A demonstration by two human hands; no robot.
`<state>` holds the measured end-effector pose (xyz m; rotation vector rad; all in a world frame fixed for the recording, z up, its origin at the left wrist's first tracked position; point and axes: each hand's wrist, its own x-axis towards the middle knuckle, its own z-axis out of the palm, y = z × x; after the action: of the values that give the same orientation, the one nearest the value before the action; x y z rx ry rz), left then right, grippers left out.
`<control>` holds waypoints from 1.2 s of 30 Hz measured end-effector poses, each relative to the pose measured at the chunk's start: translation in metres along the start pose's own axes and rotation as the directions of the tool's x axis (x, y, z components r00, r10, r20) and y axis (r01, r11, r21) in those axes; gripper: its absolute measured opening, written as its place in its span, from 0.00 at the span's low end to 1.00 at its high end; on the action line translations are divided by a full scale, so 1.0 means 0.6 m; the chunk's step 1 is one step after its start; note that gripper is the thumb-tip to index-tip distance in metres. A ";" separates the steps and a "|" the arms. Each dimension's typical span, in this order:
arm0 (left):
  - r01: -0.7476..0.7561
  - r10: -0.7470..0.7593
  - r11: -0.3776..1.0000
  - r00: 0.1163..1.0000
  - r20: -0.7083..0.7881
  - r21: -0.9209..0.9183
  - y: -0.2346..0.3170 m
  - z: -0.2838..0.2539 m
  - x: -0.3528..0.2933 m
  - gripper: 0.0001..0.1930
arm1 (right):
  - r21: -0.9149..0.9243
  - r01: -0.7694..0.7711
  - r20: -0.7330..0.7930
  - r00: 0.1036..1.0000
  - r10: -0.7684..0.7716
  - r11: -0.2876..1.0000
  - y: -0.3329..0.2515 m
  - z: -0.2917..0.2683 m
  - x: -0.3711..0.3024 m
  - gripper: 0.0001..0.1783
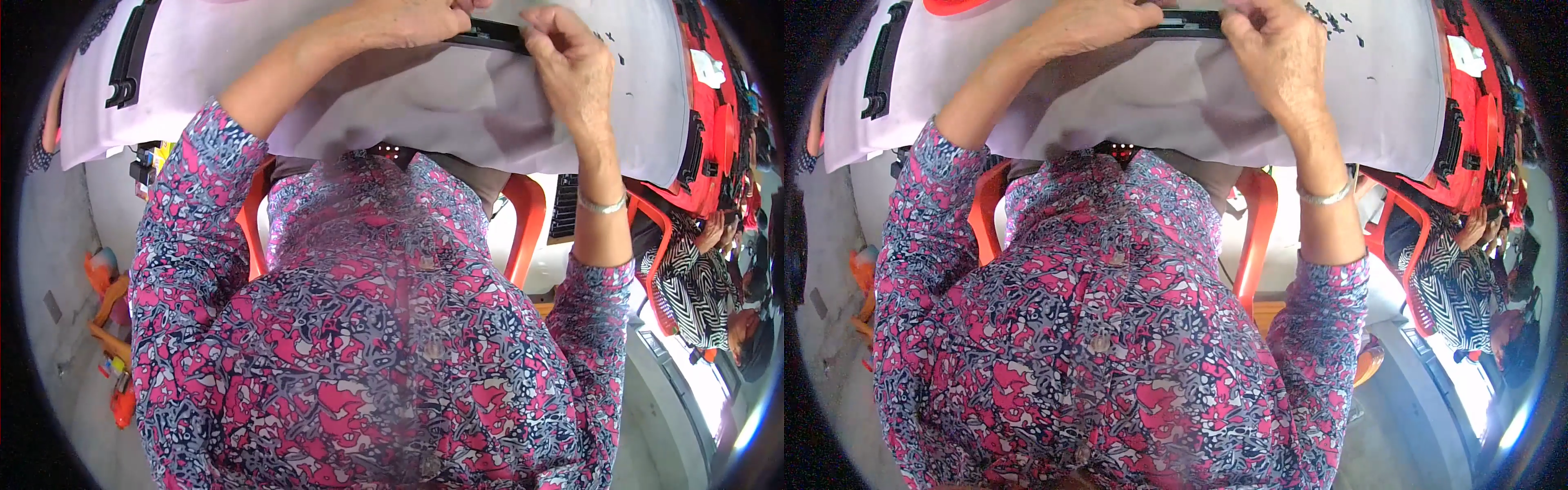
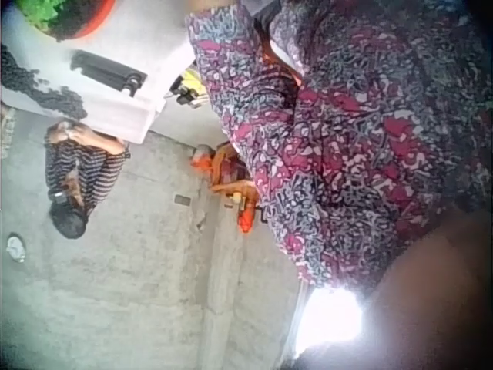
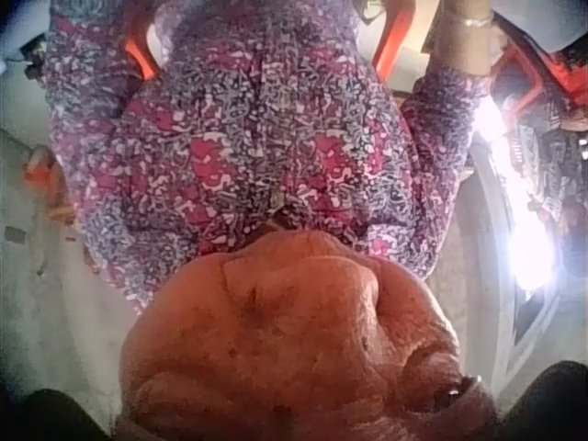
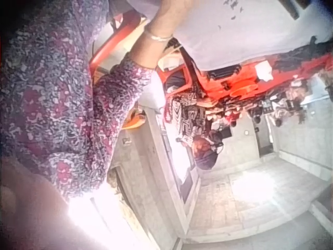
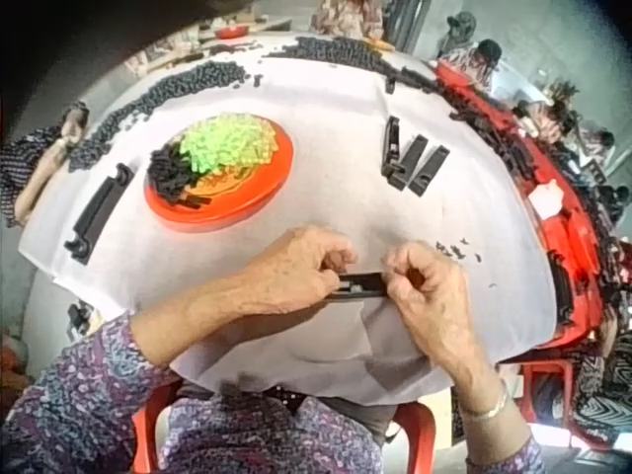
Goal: The person assembles a plastic component by taking a green insert from a tray and placing it into a black housing. The person then picks up another plastic piece and presses it into the housing to secure the assembly by hand.
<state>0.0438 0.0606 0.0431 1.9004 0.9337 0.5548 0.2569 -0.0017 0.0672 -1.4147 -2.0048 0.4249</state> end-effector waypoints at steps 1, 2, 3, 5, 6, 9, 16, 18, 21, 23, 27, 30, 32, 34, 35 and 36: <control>-0.050 0.050 0.999 0.996 -0.070 -0.004 0.011 -0.008 -0.009 0.11 | 0.043 -0.165 0.029 0.986 0.164 0.985 -0.002 0.007 -0.015 0.07; -0.098 0.096 0.995 0.985 -0.141 -0.005 0.020 -0.013 -0.020 0.13 | 0.083 -0.325 0.065 0.945 0.320 0.942 0.000 0.017 -0.029 0.08; -0.097 0.095 0.995 0.986 -0.140 -0.006 0.027 -0.016 -0.029 0.13 | 0.177 -0.316 0.077 0.949 0.307 0.932 -0.002 0.029 -0.034 0.14; -0.057 0.092 0.959 0.989 -0.114 0.276 0.036 -0.021 -0.045 0.16 | 0.144 -0.357 0.132 0.931 0.339 0.923 -0.010 0.037 -0.042 0.16; -0.053 0.088 0.959 0.989 -0.117 0.277 0.037 -0.022 -0.055 0.16 | 0.111 -0.391 0.184 0.912 0.367 0.914 -0.017 0.040 -0.042 0.18; -0.012 0.081 0.931 0.981 -0.176 0.364 0.029 -0.019 -0.078 0.18 | 0.129 -0.500 0.249 0.852 0.460 0.856 -0.043 0.042 -0.030 0.24; 0.004 0.055 0.971 0.969 -0.241 0.240 0.011 0.003 -0.089 0.13 | 0.551 -0.627 0.362 0.774 0.520 0.550 -0.054 0.048 -0.040 0.29; 0.008 0.042 0.979 0.970 -0.238 0.205 -0.004 0.005 -0.089 0.14 | 0.583 -0.622 0.368 0.776 0.513 0.523 -0.058 0.050 -0.043 0.29; -0.043 0.107 0.968 0.963 -0.248 0.248 -0.004 0.006 -0.087 0.14 | 0.607 -0.612 0.363 0.781 0.508 0.508 -0.060 0.050 -0.043 0.30; 0.003 0.048 0.977 0.971 -0.236 0.212 0.012 0.001 -0.087 0.14 | 0.599 -0.609 0.353 0.784 0.511 0.519 -0.058 0.050 -0.044 0.29; 0.028 0.028 0.977 0.965 -0.261 0.210 0.014 0.004 -0.089 0.14 | 0.431 -0.594 0.279 0.804 0.525 0.679 -0.060 0.049 -0.042 0.24; -0.205 0.286 0.947 0.888 -0.361 0.245 -0.005 0.014 -0.098 0.14 | 0.154 -0.435 0.130 0.899 0.418 0.887 -0.054 0.045 -0.040 0.19; -0.105 0.184 0.962 0.931 -0.316 0.251 -0.002 0.005 -0.094 0.14 | 0.023 -0.303 0.057 0.952 0.301 0.953 -0.051 0.045 -0.034 0.18; -0.009 0.079 0.967 0.960 -0.267 0.255 0.005 0.002 -0.090 0.14 | -0.074 -0.049 0.242 0.968 0.066 0.996 -0.058 0.034 -0.012 0.22; -0.002 0.072 0.968 0.959 -0.272 0.250 0.008 0.002 -0.091 0.13 | -0.073 -0.048 0.245 0.967 0.065 0.996 -0.059 0.036 -0.003 0.22; 0.001 0.069 0.970 0.958 -0.278 0.243 0.010 0.002 -0.091 0.13 | -0.128 0.101 0.316 0.947 -0.056 0.987 -0.058 0.041 0.007 0.24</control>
<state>0.0136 0.0147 0.0477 2.0921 1.2018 0.7813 0.2149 -0.0085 0.0710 -1.4174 -2.3792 0.5035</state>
